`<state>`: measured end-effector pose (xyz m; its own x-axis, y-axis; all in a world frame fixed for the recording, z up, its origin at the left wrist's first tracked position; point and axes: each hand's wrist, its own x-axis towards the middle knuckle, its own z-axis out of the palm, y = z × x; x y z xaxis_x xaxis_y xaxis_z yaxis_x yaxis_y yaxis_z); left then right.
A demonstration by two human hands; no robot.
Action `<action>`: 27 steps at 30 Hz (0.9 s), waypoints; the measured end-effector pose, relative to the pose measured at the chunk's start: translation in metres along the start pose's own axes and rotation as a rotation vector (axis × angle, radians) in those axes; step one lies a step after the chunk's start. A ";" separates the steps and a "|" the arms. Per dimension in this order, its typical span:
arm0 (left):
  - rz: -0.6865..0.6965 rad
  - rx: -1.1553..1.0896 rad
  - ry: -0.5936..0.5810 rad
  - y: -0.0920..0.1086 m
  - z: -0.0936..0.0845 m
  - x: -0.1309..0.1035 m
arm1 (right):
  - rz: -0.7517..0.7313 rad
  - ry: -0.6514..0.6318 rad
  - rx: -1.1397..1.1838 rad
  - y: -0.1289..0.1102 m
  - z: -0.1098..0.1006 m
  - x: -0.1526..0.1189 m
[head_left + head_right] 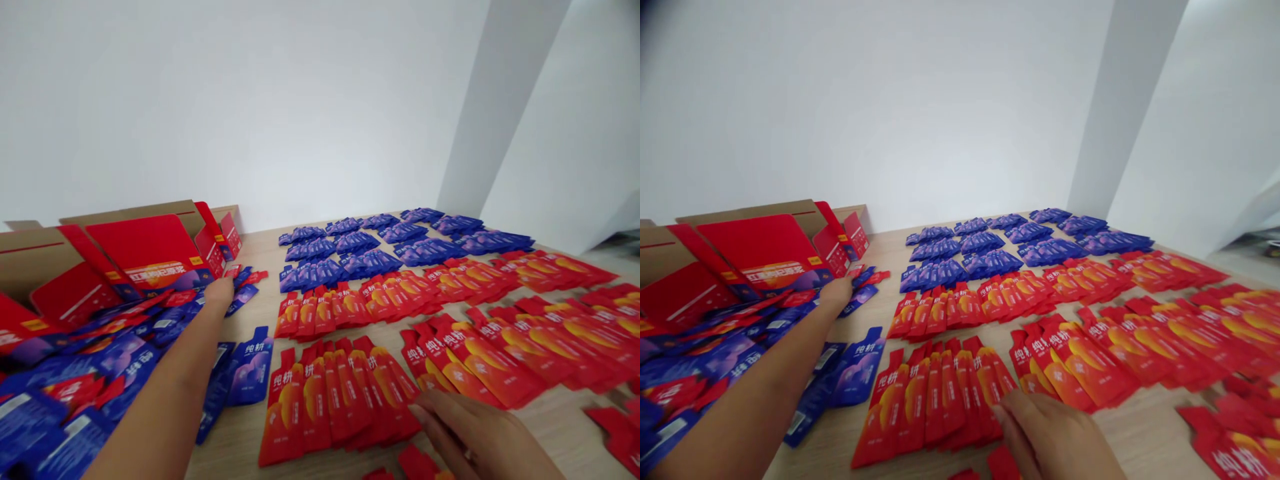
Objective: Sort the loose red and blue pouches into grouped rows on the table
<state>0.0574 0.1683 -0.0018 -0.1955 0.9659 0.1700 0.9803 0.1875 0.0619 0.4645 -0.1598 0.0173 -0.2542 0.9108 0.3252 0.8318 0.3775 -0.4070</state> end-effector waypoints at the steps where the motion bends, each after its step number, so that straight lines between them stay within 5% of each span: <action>1: -0.003 0.004 0.011 -0.002 -0.005 -0.006 | 0.001 0.007 -0.002 -0.002 -0.001 0.001; 10: 0.034 -0.068 0.298 -0.013 -0.100 -0.063 | -0.001 0.116 0.013 -0.014 -0.008 0.008; 14: 0.249 -0.176 0.304 0.012 -0.137 -0.118 | -0.008 0.249 0.142 -0.017 -0.010 0.010; 18: 0.571 -0.552 0.126 0.055 -0.152 -0.201 | -0.013 0.326 0.329 -0.024 -0.010 0.011; 20: 0.643 -0.705 0.006 0.077 -0.156 -0.237 | -0.003 0.256 0.470 -0.028 -0.011 0.011; 23: 0.625 -0.962 -0.091 0.102 -0.156 -0.269 | 0.051 -0.056 0.796 -0.034 -0.012 0.012; 25: 0.498 -1.217 -0.109 0.116 -0.150 -0.279 | 0.102 -0.238 1.024 -0.038 -0.012 0.013; 27: 0.312 -1.518 -0.137 0.129 -0.140 -0.287 | 0.147 -0.261 1.197 -0.040 -0.012 0.014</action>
<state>0.2358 -0.1098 0.0950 0.0900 0.9549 0.2828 0.0167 -0.2854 0.9583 0.4336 -0.1636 0.0484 -0.4013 0.9119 0.0864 -0.0801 0.0591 -0.9950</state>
